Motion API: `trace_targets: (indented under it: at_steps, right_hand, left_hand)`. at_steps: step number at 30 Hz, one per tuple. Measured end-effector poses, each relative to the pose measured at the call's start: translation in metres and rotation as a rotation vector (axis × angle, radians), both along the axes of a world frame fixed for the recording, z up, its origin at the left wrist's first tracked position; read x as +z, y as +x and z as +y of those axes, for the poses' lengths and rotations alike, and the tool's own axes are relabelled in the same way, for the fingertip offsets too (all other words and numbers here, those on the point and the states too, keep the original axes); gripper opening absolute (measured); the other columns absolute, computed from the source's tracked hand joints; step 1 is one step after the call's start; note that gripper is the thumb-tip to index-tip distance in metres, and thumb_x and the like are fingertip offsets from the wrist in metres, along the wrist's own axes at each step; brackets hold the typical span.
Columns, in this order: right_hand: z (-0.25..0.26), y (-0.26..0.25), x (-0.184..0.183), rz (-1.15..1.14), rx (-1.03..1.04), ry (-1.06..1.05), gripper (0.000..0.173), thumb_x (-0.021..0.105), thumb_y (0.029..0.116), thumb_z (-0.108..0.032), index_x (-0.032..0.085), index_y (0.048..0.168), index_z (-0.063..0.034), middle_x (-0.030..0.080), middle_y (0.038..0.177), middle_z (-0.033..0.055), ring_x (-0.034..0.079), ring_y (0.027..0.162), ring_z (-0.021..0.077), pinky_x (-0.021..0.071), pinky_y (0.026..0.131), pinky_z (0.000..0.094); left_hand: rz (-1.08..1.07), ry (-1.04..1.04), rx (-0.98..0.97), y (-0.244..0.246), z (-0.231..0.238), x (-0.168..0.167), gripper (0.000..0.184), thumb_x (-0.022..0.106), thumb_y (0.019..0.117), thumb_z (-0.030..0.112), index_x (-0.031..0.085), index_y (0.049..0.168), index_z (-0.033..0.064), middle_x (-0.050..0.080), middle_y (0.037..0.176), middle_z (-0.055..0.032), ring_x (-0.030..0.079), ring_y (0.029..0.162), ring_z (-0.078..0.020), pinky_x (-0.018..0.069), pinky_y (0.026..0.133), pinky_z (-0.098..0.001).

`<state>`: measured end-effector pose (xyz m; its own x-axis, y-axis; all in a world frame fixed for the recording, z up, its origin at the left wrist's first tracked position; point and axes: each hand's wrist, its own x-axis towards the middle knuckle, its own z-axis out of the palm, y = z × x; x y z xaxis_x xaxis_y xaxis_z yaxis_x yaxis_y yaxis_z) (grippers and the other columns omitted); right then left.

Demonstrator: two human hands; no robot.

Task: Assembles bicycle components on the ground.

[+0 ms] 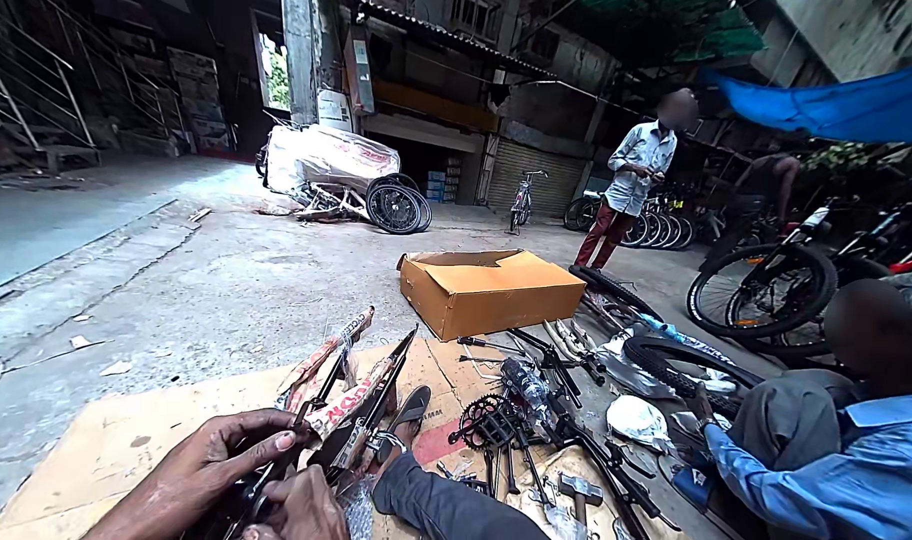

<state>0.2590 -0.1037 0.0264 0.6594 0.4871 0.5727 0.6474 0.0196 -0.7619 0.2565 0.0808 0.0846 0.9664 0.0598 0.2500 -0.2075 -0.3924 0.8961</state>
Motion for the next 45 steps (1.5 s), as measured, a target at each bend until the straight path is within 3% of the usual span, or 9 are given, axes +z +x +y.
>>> trace_targets:
  at_steps: [3,8,14,21,26,29,36,41,45]
  right_hand:
    - [-0.003,0.015,-0.012,-0.208,0.021,0.047,0.026,0.063,0.0951,-0.009,0.069,0.117,0.004,0.065,0.114,0.0229,0.065,0.108,0.0317,0.0574,0.094,0.0425]
    - [-0.002,0.001,0.009,0.377,0.088,-0.028,0.039,0.057,0.1042,-0.027,0.052,0.124,0.007,0.066,0.086,0.0131,0.067,0.072,0.0198,0.0584,0.07,0.0416]
    - [0.009,0.013,-0.002,-0.23,-0.116,0.014,0.027,0.061,0.0988,-0.019,0.07,0.101,0.006,0.068,0.096,0.0189,0.068,0.094,0.0316,0.0587,0.084,0.0425]
    - [0.009,-0.018,0.019,0.472,-0.053,0.029,0.037,0.052,0.106,-0.022,0.05,0.13,0.0064,0.062,0.081,0.012,0.062,0.069,0.0203,0.0558,0.067,0.0445]
    - [0.024,-0.017,-0.007,0.104,-0.208,0.152,0.029,0.058,0.1008,-0.013,0.063,0.116,0.0113,0.069,0.102,0.0204,0.069,0.085,0.023,0.0597,0.079,0.0406]
    - [0.029,0.002,-0.021,-0.189,-0.222,0.207,0.029,0.056,0.1,-0.017,0.07,0.102,0.0089,0.065,0.092,0.0192,0.067,0.089,0.028,0.0585,0.084,0.0389]
    - [0.027,0.001,-0.02,-0.228,-0.255,0.2,0.029,0.058,0.0991,-0.02,0.07,0.101,0.0064,0.066,0.093,0.0169,0.068,0.089,0.0258,0.0603,0.081,0.0365]
    - [0.021,-0.001,-0.028,-0.344,-0.227,0.096,0.026,0.058,0.1002,-0.02,0.07,0.108,0.0018,0.066,0.097,0.0165,0.068,0.088,0.0288,0.0603,0.076,0.0412]
    - [-0.007,-0.002,-0.018,-0.04,0.025,0.001,0.039,0.06,0.1045,-0.033,0.054,0.134,-0.0088,0.063,0.099,0.0101,0.063,0.071,0.018,0.0584,0.061,0.0362]
  left_hand:
    - [0.0,0.007,-0.013,0.001,0.001,-0.001,0.043,0.07,0.0901,0.051,0.077,0.111,0.0138,0.077,0.105,-0.0096,0.074,0.093,-0.0237,0.0619,0.082,-0.0391]
    - [0.017,0.009,0.01,0.001,-0.004,0.001,0.042,0.071,0.0886,0.052,0.078,0.109,0.0155,0.077,0.104,-0.007,0.074,0.093,-0.0213,0.0617,0.083,-0.0379]
    - [0.009,-0.006,0.005,0.002,0.002,0.0,0.042,0.071,0.089,0.049,0.077,0.11,0.0129,0.077,0.105,-0.0104,0.074,0.095,-0.0247,0.0622,0.083,-0.0392]
    - [0.018,0.026,0.028,0.0,-0.008,0.003,0.037,0.071,0.0881,0.049,0.078,0.106,0.0178,0.077,0.101,-0.0045,0.073,0.089,-0.0193,0.0614,0.08,-0.0367]
    - [0.034,0.012,0.021,0.0,-0.007,0.004,0.035,0.069,0.089,0.046,0.079,0.107,0.0175,0.077,0.102,-0.0062,0.074,0.087,-0.0211,0.0619,0.075,-0.036]
    - [0.02,0.026,0.034,0.0,-0.005,0.003,0.034,0.07,0.089,0.046,0.078,0.106,0.0172,0.077,0.101,-0.0056,0.074,0.086,-0.0201,0.0616,0.076,-0.0358]
    - [0.021,0.063,0.056,-0.004,-0.007,0.005,0.033,0.066,0.0919,0.047,0.078,0.107,0.0199,0.077,0.098,-0.0035,0.073,0.083,-0.0189,0.0615,0.073,-0.0357]
    - [0.067,0.092,0.104,-0.018,-0.022,0.019,0.019,0.06,0.1016,0.022,0.077,0.108,0.0143,0.076,0.095,0.0,0.07,0.079,-0.0127,0.0589,0.072,-0.0347]
    - [-0.018,0.088,-0.007,-0.019,-0.011,0.014,0.023,0.064,0.0993,0.023,0.074,0.114,0.0093,0.075,0.105,-0.0044,0.071,0.095,-0.0163,0.0604,0.087,-0.0374]
